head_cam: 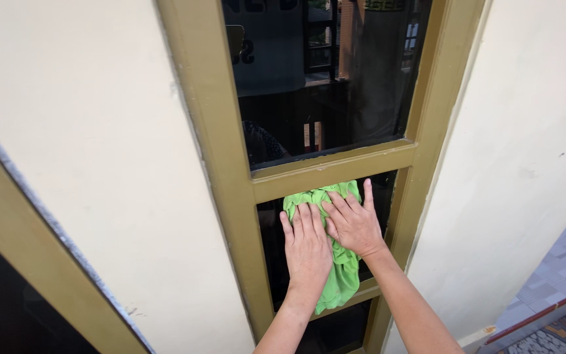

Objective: The person sprays a cleaning liquid on a window pane and then wipes the glass surface with a green cloth.

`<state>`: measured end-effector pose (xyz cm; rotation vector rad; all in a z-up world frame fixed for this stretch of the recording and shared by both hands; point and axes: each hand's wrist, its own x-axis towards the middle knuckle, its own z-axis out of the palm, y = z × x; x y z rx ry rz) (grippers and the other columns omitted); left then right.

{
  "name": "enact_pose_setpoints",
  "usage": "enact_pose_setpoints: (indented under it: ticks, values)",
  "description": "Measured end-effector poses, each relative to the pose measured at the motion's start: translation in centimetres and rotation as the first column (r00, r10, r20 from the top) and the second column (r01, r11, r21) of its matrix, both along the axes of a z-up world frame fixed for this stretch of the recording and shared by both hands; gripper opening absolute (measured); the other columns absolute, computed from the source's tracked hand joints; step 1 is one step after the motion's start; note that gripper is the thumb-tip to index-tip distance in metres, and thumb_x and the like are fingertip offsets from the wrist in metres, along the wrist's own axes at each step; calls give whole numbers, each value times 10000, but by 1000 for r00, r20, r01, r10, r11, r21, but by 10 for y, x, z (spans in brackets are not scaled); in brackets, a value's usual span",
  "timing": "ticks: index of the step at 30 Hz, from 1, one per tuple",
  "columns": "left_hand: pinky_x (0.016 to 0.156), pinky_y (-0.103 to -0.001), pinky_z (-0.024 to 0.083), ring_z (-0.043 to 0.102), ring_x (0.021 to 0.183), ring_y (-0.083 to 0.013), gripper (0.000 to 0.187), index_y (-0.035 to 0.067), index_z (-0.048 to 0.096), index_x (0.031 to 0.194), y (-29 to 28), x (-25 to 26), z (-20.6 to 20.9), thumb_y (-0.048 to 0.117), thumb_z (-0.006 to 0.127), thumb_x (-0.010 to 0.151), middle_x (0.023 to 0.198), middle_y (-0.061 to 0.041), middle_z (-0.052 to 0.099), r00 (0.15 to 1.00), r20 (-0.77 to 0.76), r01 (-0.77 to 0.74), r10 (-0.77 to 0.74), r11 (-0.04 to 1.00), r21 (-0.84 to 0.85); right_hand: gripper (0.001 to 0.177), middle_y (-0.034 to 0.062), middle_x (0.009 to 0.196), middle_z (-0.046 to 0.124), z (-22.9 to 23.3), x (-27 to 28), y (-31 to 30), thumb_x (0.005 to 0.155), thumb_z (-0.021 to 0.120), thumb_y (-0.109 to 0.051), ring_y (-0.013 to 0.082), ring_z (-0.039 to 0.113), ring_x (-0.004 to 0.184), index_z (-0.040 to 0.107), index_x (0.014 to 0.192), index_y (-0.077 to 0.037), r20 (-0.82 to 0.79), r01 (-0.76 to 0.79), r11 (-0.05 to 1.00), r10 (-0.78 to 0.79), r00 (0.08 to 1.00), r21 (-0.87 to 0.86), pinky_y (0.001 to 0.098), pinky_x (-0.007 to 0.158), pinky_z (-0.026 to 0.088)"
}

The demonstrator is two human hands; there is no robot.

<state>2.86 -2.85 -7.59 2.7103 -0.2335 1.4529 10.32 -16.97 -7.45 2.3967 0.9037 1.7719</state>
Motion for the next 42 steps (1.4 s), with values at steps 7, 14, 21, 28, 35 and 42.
enact_pose_setpoints:
  ticks: [7,14,21,28,35,42]
  values:
    - [1237,-529,178,416,1404,-333,690,-62,426,1464,-49,20,9,311,595,908,1453,-219,471,996,-37,90,-87,991,96,362,92,1253,640,1,12,-57,878,629,-316,270,607,1006,699,1158,-97,13,91,995,-91,996,27,769,1195,149]
    - [1246,-471,174,395,1440,-278,599,4,415,1502,-80,38,12,302,454,984,1513,-154,468,1000,30,-7,-2,962,273,393,224,1309,579,-10,20,-74,898,589,-241,350,595,1134,611,1208,0,-13,148,962,-149,989,228,726,1242,125]
    - [1264,-468,128,396,1433,-214,569,40,410,1532,-69,41,-17,314,401,1032,1525,-85,467,997,-28,74,-69,914,398,321,241,1313,557,-59,20,-59,915,587,-132,365,572,1286,567,1201,13,-80,153,914,-133,988,375,700,1266,105]
    - [1253,-493,81,352,1440,-204,613,70,366,1544,-60,37,-90,301,428,979,1586,-45,382,973,-227,154,-31,821,549,283,258,1220,554,-142,9,-55,878,588,-159,384,532,1282,562,1089,28,-238,219,904,-136,962,368,714,1246,93]
    - [1253,-476,52,345,1421,-173,689,73,306,1594,-55,35,-169,318,445,966,1593,-14,350,943,-331,197,16,778,597,266,239,1132,561,-222,-5,-55,872,583,-213,375,528,1248,570,1027,2,-413,333,888,-188,891,317,706,1255,96]
    - [1267,-473,76,356,1429,-203,640,26,343,1581,-43,24,-219,366,400,1043,1571,-72,384,908,-408,296,-95,834,466,423,286,1383,476,-261,-31,-47,925,503,-266,409,425,1372,533,1217,38,-487,323,883,-128,864,341,664,1240,102]
